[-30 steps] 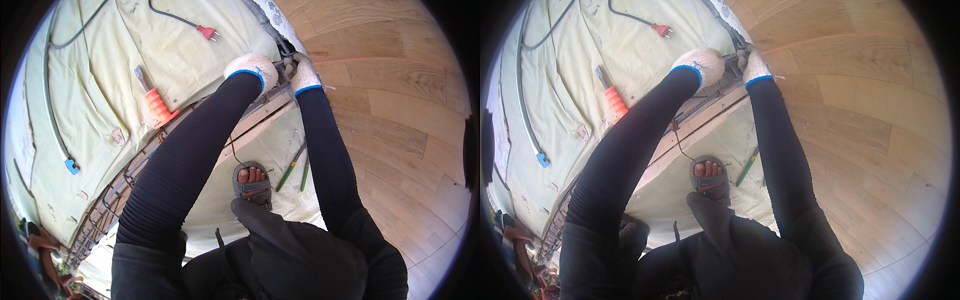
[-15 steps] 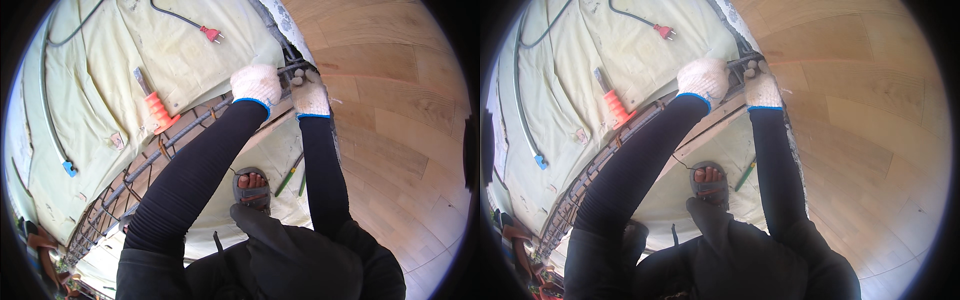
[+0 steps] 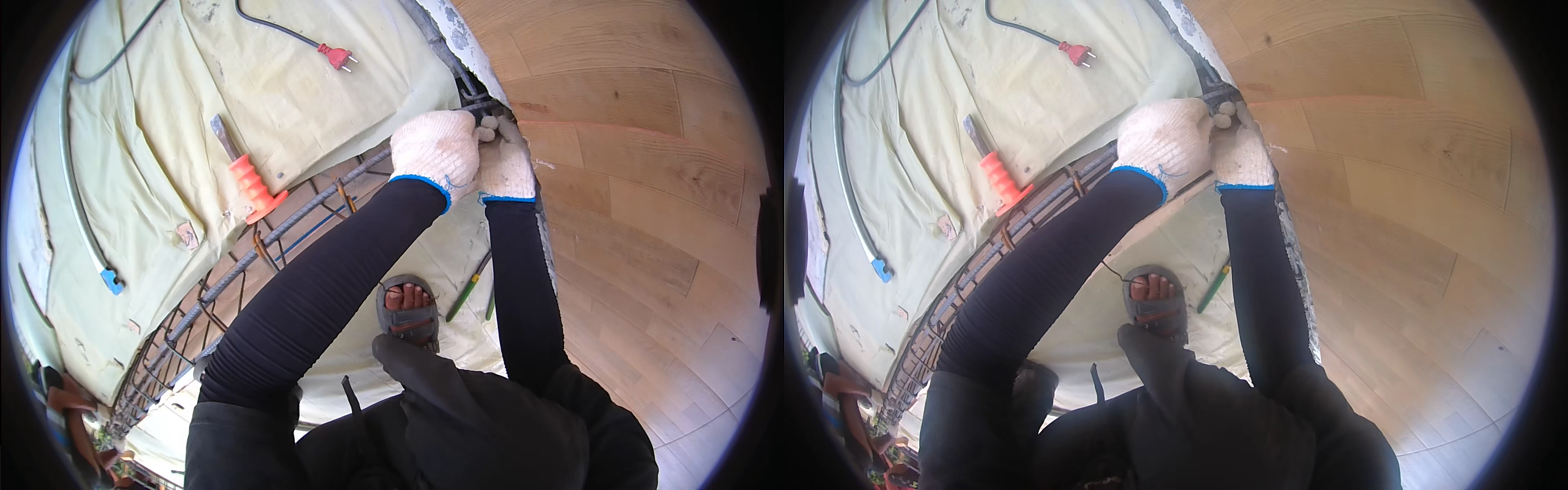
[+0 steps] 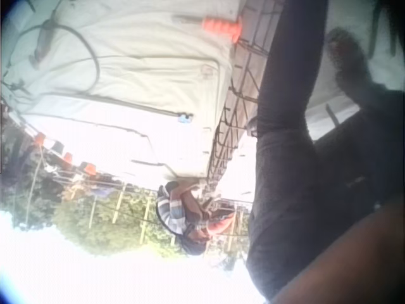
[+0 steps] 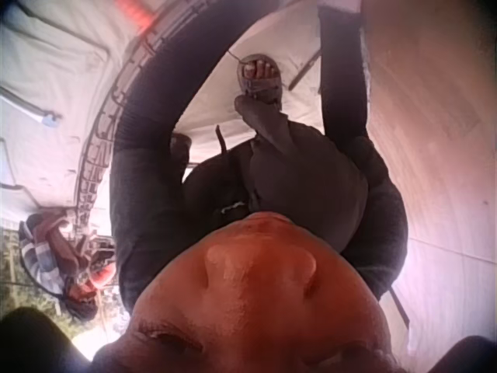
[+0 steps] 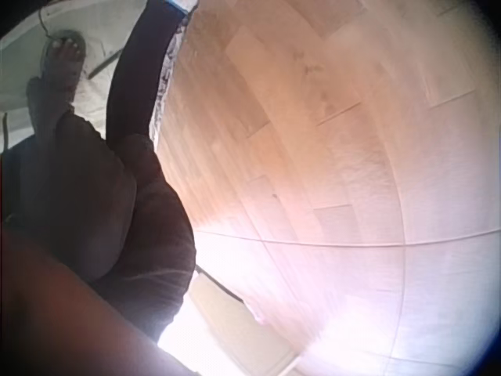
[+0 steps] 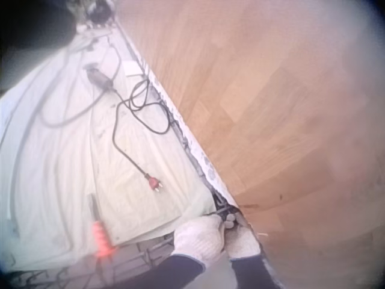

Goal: The person secures a rebar cage to a wooden form using wire ties and pliers. They bend and twist wires to fasten the rebar, then adjust the cage position along the form.

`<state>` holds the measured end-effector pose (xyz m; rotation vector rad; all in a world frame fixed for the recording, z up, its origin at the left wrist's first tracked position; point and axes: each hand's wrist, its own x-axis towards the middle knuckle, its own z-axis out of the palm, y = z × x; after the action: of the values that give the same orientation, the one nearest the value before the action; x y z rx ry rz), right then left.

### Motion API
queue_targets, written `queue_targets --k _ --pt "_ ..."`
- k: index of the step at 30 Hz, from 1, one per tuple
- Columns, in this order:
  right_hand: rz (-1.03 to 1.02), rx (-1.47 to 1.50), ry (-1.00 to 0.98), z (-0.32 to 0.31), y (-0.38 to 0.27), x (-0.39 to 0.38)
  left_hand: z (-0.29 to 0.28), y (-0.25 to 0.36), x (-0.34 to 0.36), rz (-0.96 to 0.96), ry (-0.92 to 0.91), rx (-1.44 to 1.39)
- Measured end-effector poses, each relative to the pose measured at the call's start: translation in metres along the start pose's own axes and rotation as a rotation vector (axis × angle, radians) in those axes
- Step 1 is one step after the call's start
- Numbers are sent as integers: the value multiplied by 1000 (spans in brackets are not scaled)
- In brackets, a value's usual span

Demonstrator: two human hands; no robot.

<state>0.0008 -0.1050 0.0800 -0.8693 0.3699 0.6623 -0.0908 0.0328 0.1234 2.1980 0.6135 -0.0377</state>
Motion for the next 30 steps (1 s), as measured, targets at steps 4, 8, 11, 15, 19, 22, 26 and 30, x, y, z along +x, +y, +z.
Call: queue_targets --k 4,8,11,15,19,22,26,30 --pt "-146 -130 86 -8 -1 0 -7 -1 7 -122 44 -130" --pt "10 259 -57 -24 -5 -2 -2 -5 7 -36 -63 -73" --pt "-4 160 -35 -31 -4 9 8 1 3 -137 -62 -442" --pt "-86 -319 -39 -33 -5 11 16 9 6 33 -25 -612" --pt "-74 -135 -55 -28 -7 -9 15 5 19 2 -45 -817" --pt "-107 -168 -51 -21 -4 -15 15 3 28 -30 -102 -886" --pt "-77 -218 17 -15 -4 -17 14 -2 33 -10 -74 -779" --pt "-133 -338 11 -10 -3 -22 14 -13 45 30 -162 -724"
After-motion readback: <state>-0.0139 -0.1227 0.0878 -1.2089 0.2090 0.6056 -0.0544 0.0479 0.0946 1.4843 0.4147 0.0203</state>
